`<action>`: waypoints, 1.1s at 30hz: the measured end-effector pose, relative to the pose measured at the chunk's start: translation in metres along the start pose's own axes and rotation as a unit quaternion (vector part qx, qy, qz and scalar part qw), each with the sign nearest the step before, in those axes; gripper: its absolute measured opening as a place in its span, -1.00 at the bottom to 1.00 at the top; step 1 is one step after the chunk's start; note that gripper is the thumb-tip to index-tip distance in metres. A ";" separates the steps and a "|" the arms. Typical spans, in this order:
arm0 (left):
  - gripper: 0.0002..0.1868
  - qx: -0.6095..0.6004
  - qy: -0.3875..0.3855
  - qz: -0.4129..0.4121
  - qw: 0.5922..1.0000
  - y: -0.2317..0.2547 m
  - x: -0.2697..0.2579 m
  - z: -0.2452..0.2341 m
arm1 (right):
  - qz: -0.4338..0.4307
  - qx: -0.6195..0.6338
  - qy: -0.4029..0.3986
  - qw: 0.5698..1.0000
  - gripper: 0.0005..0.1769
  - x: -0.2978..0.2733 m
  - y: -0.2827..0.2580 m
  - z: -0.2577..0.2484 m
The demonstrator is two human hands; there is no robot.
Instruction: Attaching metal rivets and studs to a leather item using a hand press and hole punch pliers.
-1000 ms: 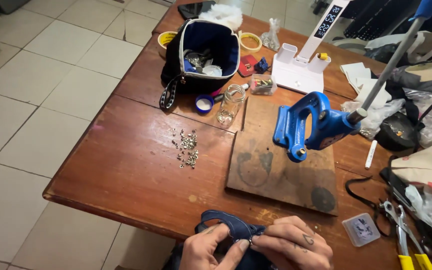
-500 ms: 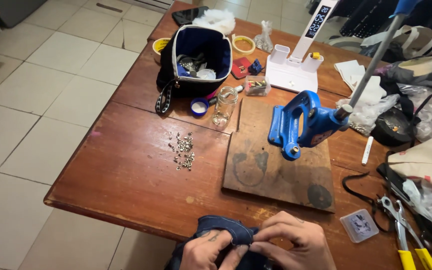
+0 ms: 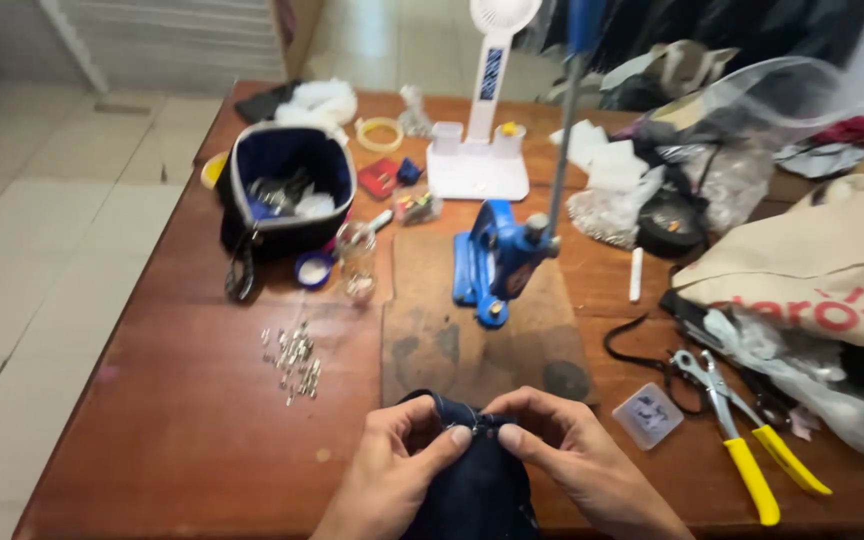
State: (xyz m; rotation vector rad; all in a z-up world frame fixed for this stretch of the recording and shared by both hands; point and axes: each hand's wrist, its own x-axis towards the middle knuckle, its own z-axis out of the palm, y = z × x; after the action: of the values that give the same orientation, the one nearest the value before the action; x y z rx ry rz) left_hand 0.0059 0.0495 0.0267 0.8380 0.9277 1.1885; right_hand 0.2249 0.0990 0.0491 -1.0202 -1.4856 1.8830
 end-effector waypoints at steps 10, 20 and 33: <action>-0.89 0.039 0.009 0.016 0.999 -0.022 0.115 -0.003 | -0.080 0.002 0.270 0.959 -0.80 0.072 0.022 -0.036; -0.83 0.115 0.092 0.021 0.989 -0.003 0.145 0.002 | -0.114 -0.006 0.246 0.963 -0.80 0.118 0.047 -0.071; -0.75 0.206 0.181 0.012 0.962 0.007 0.145 0.010 | -0.076 0.018 0.271 0.959 -0.83 0.124 0.034 -0.067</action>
State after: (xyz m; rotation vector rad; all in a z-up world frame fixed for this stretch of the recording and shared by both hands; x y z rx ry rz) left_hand 0.0297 0.1928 0.0160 0.9771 1.5050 1.2096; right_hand 0.2102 0.2256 -0.0199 -1.2410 -1.1606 1.3668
